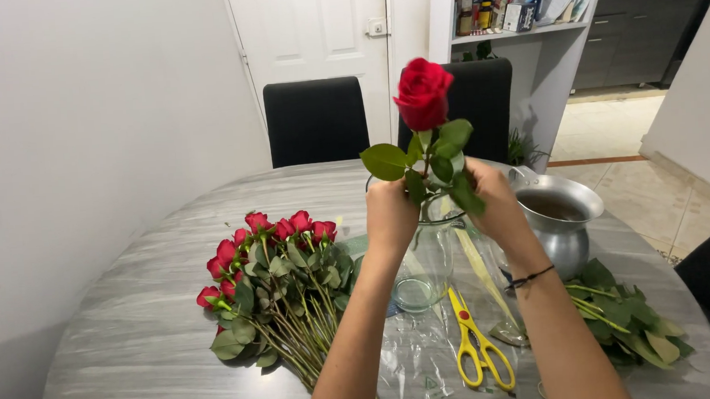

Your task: The person places red roses one by one into a clear glass vase on a dining table. They remove lower leaves from each stem before inserting the rose into the vase, continuing until the vase is filled.

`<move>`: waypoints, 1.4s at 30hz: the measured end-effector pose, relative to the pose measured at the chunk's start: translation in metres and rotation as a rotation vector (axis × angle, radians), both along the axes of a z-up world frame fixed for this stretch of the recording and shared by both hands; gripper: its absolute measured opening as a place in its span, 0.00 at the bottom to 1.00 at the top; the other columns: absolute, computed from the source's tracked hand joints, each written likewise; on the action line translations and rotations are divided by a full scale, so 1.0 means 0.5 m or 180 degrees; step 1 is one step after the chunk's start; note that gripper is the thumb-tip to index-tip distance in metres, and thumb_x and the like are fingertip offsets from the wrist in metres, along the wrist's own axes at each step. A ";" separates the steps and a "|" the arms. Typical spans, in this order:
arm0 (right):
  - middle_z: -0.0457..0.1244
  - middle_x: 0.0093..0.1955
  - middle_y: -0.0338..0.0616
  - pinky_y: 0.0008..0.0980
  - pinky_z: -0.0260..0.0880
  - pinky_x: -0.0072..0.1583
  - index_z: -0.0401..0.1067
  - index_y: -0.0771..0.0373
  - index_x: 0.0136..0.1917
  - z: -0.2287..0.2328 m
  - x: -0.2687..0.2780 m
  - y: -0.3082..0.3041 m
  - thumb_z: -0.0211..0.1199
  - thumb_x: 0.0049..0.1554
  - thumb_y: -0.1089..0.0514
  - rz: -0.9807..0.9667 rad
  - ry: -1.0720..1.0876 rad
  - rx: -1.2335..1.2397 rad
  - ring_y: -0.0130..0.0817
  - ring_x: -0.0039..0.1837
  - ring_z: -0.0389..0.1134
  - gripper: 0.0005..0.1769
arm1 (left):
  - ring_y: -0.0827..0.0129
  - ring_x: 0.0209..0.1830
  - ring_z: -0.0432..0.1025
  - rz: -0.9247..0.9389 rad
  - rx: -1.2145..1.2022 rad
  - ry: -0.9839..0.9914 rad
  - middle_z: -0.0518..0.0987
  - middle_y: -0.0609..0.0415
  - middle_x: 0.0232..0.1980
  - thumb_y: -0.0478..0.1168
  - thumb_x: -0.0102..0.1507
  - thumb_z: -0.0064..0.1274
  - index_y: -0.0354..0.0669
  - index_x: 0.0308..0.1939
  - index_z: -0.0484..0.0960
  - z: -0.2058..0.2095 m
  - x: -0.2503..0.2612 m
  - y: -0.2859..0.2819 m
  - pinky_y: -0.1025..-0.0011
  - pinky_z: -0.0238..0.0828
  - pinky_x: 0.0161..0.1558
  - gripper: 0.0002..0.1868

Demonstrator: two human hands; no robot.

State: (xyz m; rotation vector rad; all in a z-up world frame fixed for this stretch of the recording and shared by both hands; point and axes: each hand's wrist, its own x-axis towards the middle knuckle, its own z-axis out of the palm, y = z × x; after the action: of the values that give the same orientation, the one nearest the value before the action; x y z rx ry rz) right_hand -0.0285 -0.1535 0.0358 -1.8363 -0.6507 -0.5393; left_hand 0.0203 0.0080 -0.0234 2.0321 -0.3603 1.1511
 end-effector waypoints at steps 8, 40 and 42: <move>0.69 0.46 0.43 0.32 0.69 0.53 0.77 0.65 0.57 0.006 0.008 0.022 0.57 0.56 0.72 0.0448 0.0282 0.0796 0.30 0.50 0.67 0.17 | 0.45 0.35 0.79 0.0166 0.0298 0.1011 0.82 0.52 0.27 0.40 0.58 0.53 0.50 0.31 0.86 0.049 -0.035 -0.006 0.51 0.79 0.38 0.06; 0.72 0.45 0.50 0.53 0.64 0.63 0.57 0.74 0.78 -0.042 0.047 0.006 0.66 0.53 0.64 -0.1738 -0.0025 -0.0643 0.53 0.52 0.72 0.42 | 0.40 0.73 0.60 0.0016 -0.0546 0.0119 0.72 0.33 0.63 0.34 0.62 0.45 0.28 0.64 0.75 -0.002 -0.105 0.001 0.50 0.58 0.72 0.26; 0.72 0.47 0.38 0.44 0.66 0.58 0.60 0.64 0.76 -0.073 0.087 -0.011 0.65 0.50 0.63 -0.1890 -0.0160 -0.0651 0.44 0.52 0.69 0.41 | 0.43 0.74 0.60 0.0058 -0.0527 0.0138 0.72 0.36 0.64 0.38 0.63 0.45 0.33 0.70 0.70 -0.008 -0.101 0.003 0.48 0.58 0.71 0.30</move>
State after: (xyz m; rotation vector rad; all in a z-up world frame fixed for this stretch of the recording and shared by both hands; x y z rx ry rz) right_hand 0.0151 -0.1592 -0.0006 -2.2202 -0.1819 -0.9346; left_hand -0.0300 0.0095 -0.0274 1.9159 -0.2178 1.1087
